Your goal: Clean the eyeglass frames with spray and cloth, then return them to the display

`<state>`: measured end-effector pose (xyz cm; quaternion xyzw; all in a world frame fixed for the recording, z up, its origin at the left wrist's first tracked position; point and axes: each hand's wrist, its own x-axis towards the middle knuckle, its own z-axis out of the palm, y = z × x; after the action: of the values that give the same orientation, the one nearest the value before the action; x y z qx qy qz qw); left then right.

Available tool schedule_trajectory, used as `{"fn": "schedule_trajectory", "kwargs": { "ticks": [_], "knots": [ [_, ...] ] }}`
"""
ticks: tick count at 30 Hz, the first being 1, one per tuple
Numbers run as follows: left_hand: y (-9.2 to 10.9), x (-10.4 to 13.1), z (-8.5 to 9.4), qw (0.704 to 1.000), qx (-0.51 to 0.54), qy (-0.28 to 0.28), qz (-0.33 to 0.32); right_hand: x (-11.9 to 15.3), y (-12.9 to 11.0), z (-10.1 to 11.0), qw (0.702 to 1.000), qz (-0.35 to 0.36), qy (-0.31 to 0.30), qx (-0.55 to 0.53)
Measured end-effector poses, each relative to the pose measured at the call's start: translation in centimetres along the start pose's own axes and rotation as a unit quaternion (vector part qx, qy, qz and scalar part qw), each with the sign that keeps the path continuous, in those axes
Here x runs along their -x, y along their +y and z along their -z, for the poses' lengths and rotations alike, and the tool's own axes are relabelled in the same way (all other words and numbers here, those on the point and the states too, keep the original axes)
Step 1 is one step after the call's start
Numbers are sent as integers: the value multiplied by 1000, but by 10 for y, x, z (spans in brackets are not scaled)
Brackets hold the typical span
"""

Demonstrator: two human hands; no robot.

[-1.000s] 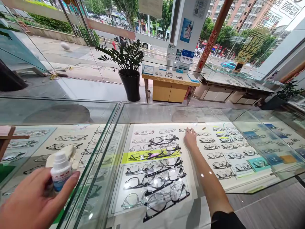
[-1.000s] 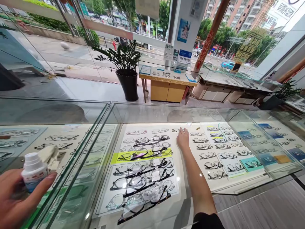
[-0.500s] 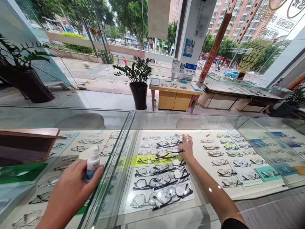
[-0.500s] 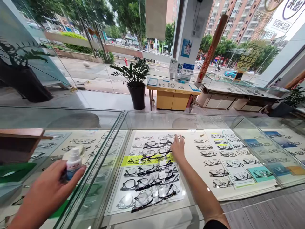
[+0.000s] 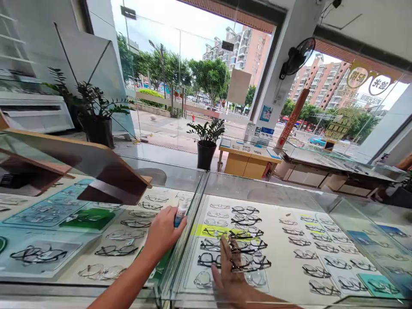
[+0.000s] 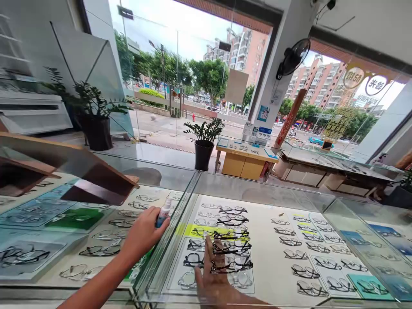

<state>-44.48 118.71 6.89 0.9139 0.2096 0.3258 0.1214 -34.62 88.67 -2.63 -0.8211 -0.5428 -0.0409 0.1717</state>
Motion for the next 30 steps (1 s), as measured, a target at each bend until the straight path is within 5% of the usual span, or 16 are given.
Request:
{"fn": "schedule_trajectory", "kwargs": {
  "ticks": [2, 6, 9, 12, 16, 19, 24, 30],
  "knots": [
    [1, 2, 0, 1000, -9, -4, 0, 10, -17, -11, 999, -27, -26, -17],
    [4, 4, 2, 1000, -27, -9, 5, 29, -29, -27, 981, 20, -176, -78],
    [7, 7, 5, 999, -30, -13, -1, 39, -39, -14, 965, 23, -246, -92],
    [11, 10, 8, 999, -31, -10, -7, 49, -63, 32, 959, 67, -250, -115],
    [16, 15, 10, 999, -36, -1, -1, 67, -101, 121, 945, 115, -267, -150],
    [17, 16, 8, 999, -45, -3, -5, 63, -111, 182, 956, 147, -202, -153],
    [15, 16, 3, 999, -49, -7, -20, -8, -54, 239, 998, 52, -29, -2],
    [12, 10, 1, 998, -20, -19, -51, -107, 50, 220, 984, -79, -114, 112]
  ]
}}
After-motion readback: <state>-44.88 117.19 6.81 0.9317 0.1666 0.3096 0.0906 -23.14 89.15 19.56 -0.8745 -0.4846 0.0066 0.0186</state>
